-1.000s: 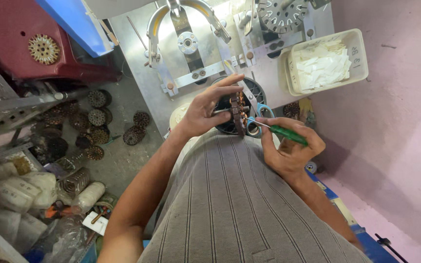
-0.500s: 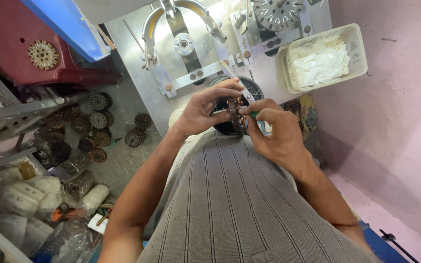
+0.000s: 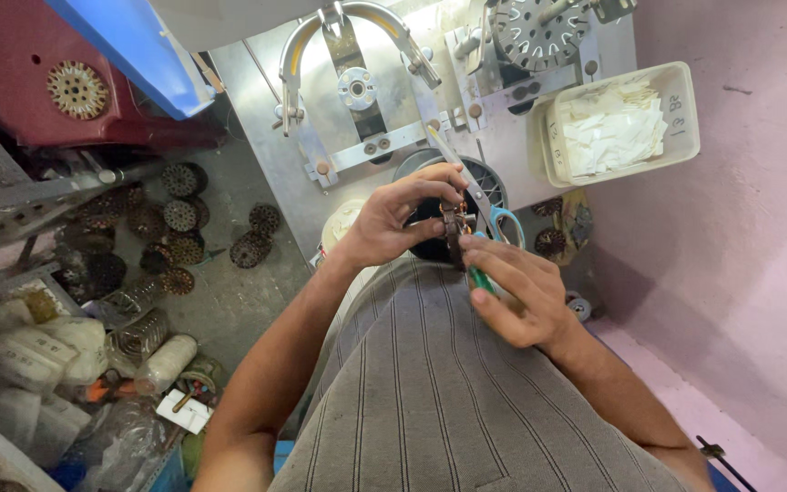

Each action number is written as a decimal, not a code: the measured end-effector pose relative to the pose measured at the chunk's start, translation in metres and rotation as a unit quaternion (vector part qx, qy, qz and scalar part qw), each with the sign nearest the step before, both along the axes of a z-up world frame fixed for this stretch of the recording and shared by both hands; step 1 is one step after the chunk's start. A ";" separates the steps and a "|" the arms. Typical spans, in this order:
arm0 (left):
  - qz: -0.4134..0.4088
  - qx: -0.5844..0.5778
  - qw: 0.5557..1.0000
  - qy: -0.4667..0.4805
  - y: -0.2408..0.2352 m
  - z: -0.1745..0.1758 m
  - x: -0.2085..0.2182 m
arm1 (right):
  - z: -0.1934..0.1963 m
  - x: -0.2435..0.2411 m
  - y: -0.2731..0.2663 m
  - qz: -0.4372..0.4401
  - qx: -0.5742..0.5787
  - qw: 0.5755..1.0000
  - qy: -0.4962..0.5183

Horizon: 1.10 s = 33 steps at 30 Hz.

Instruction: The person assembles a motor stator using scissors and a screwdriver. They manipulate copper wire windings and use the tools to trim and secure parts while the stator is held in a machine fixture.

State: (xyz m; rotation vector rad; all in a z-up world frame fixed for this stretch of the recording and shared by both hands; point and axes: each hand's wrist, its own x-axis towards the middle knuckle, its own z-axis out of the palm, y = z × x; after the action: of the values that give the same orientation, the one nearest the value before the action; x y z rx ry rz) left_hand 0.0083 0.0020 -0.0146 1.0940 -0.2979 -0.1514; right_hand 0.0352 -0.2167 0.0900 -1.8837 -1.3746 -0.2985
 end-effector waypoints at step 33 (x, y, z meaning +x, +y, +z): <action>-0.015 -0.023 0.999 0.045 0.000 -0.001 0.003 | 0.015 0.003 0.019 -0.028 -0.071 0.997 -0.022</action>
State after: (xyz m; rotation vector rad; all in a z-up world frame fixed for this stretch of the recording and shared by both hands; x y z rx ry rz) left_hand 0.0117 0.0019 -0.0159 1.0345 -0.2359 -0.2183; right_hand 0.0379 -0.1980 0.1048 -2.0455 -1.4060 -0.2787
